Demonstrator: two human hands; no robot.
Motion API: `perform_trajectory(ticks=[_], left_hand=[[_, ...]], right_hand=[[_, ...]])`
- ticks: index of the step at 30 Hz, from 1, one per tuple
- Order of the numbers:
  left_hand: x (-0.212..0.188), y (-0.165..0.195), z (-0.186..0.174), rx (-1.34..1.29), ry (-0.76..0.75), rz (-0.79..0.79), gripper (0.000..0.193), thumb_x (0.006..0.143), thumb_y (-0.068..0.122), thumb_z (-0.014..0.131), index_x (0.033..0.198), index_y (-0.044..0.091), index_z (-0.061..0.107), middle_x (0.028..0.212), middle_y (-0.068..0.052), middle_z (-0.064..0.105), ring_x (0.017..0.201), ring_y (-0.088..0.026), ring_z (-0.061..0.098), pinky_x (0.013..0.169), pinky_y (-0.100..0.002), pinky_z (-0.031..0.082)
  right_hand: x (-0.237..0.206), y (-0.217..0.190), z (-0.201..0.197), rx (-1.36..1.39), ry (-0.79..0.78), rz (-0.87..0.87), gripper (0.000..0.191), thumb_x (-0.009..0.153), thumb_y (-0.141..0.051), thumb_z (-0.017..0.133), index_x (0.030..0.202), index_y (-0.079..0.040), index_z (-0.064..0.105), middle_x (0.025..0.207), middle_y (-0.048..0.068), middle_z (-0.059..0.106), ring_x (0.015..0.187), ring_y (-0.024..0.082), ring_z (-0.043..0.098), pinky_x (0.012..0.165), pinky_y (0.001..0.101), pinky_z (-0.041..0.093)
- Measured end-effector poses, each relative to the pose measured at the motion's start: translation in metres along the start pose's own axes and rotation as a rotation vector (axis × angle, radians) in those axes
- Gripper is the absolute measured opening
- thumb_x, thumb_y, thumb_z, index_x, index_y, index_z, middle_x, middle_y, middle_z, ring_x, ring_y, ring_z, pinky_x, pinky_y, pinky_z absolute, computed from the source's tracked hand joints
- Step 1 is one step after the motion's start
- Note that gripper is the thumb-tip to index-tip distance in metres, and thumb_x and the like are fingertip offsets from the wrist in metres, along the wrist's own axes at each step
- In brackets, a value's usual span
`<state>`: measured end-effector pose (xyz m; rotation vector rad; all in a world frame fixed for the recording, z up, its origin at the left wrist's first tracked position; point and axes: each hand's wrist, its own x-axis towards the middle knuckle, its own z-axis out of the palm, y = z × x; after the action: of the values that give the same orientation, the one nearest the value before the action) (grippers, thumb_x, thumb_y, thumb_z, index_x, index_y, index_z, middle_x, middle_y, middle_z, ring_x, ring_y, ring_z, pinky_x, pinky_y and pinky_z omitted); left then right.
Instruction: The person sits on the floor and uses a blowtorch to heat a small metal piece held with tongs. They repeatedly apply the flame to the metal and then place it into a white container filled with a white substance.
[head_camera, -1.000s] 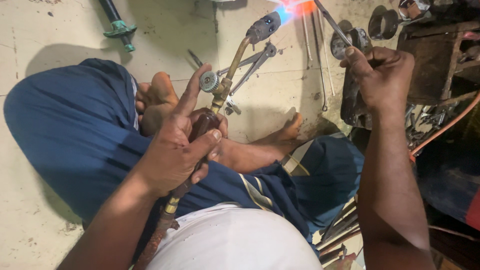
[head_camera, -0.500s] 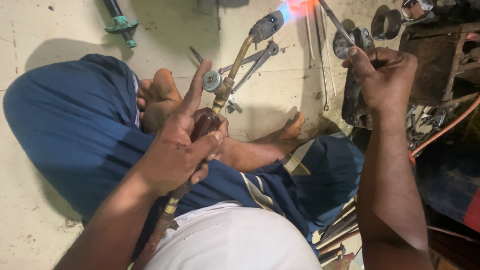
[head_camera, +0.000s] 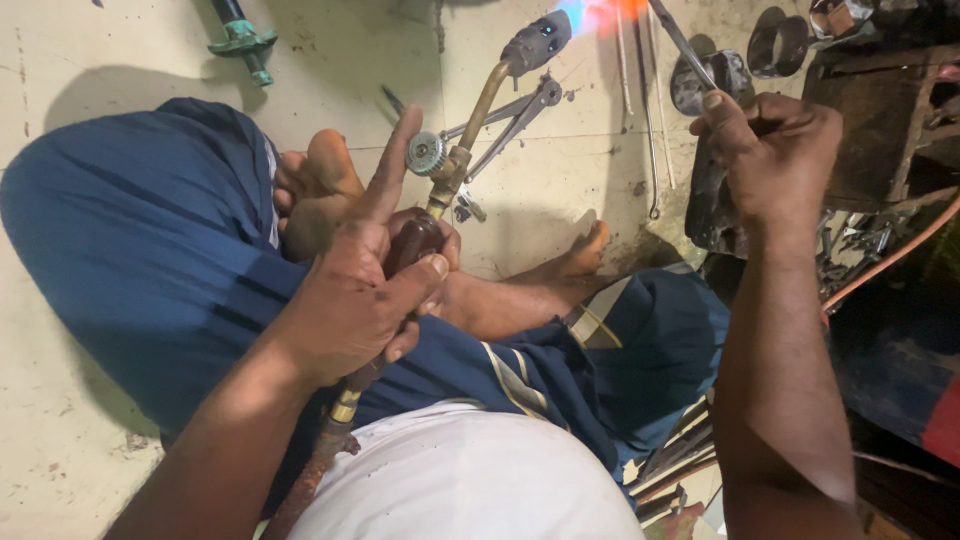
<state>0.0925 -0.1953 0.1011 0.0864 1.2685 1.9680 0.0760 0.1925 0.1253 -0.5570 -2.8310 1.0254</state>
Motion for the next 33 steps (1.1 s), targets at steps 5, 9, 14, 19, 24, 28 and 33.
perform_trajectory(ticks=[5,9,14,19,24,28,33], left_hand=[[0.0,0.003,0.0,-0.014,-0.032,-0.018,0.1,0.093,-0.004,0.053,0.164,0.034,-0.005,0.091,-0.003,0.062,0.047,-0.002,0.044,0.036,-0.017,0.045],[0.001,0.005,0.002,0.014,-0.019,-0.049,0.1,0.094,-0.002,0.055,0.163,0.036,-0.007,0.088,-0.002,0.061,0.045,-0.002,0.044,0.036,-0.017,0.045],[0.001,0.005,0.001,-0.003,-0.032,-0.013,0.102,0.092,-0.005,0.053,0.164,0.036,-0.007,0.087,-0.002,0.06,0.047,-0.002,0.043,0.037,-0.017,0.046],[0.001,0.004,0.001,0.011,-0.018,-0.019,0.101,0.092,-0.005,0.053,0.164,0.036,-0.007,0.088,-0.002,0.061,0.046,-0.002,0.044,0.035,-0.017,0.046],[0.002,0.004,0.001,0.031,-0.011,-0.007,0.101,0.093,-0.005,0.053,0.164,0.035,-0.006,0.088,-0.002,0.061,0.046,-0.001,0.045,0.036,-0.017,0.047],[0.002,0.006,0.001,0.011,-0.004,-0.015,0.101,0.092,-0.005,0.052,0.164,0.035,-0.005,0.088,-0.002,0.062,0.045,-0.002,0.045,0.036,-0.017,0.046],[0.002,0.007,0.001,0.002,-0.018,-0.021,0.101,0.092,-0.006,0.052,0.164,0.035,-0.006,0.089,-0.002,0.061,0.046,-0.001,0.046,0.036,-0.017,0.047]], right_hand=[[0.0,-0.005,0.001,-0.115,0.013,0.001,0.023,0.106,-0.015,0.077,0.084,-0.009,0.073,0.084,0.006,0.077,0.065,0.005,0.068,0.055,0.0218,0.053],[0.0,-0.003,0.0,-0.094,-0.018,-0.049,0.027,0.109,-0.015,0.077,0.084,-0.007,0.073,0.083,0.006,0.076,0.065,0.005,0.066,0.057,0.0217,0.051],[-0.001,-0.001,0.0,-0.105,-0.019,-0.074,0.026,0.11,-0.017,0.077,0.086,-0.007,0.074,0.082,0.007,0.075,0.062,0.005,0.064,0.056,0.022,0.05],[-0.002,0.0,-0.001,-0.099,-0.009,-0.12,0.016,0.105,-0.012,0.075,0.09,-0.007,0.075,0.085,0.005,0.077,0.072,0.004,0.073,0.061,0.0214,0.057],[-0.004,0.004,-0.001,-0.136,-0.005,-0.127,0.022,0.109,-0.016,0.077,0.09,-0.005,0.075,0.084,0.007,0.076,0.071,0.006,0.07,0.062,0.023,0.054],[-0.003,0.006,-0.003,-0.148,-0.009,-0.162,0.021,0.109,-0.015,0.076,0.09,-0.006,0.075,0.084,0.006,0.076,0.07,0.006,0.069,0.062,0.0235,0.054],[-0.002,0.008,-0.004,-0.177,-0.004,-0.134,0.024,0.111,-0.019,0.077,0.09,-0.007,0.076,0.082,0.005,0.075,0.066,0.005,0.067,0.061,0.0237,0.054]])
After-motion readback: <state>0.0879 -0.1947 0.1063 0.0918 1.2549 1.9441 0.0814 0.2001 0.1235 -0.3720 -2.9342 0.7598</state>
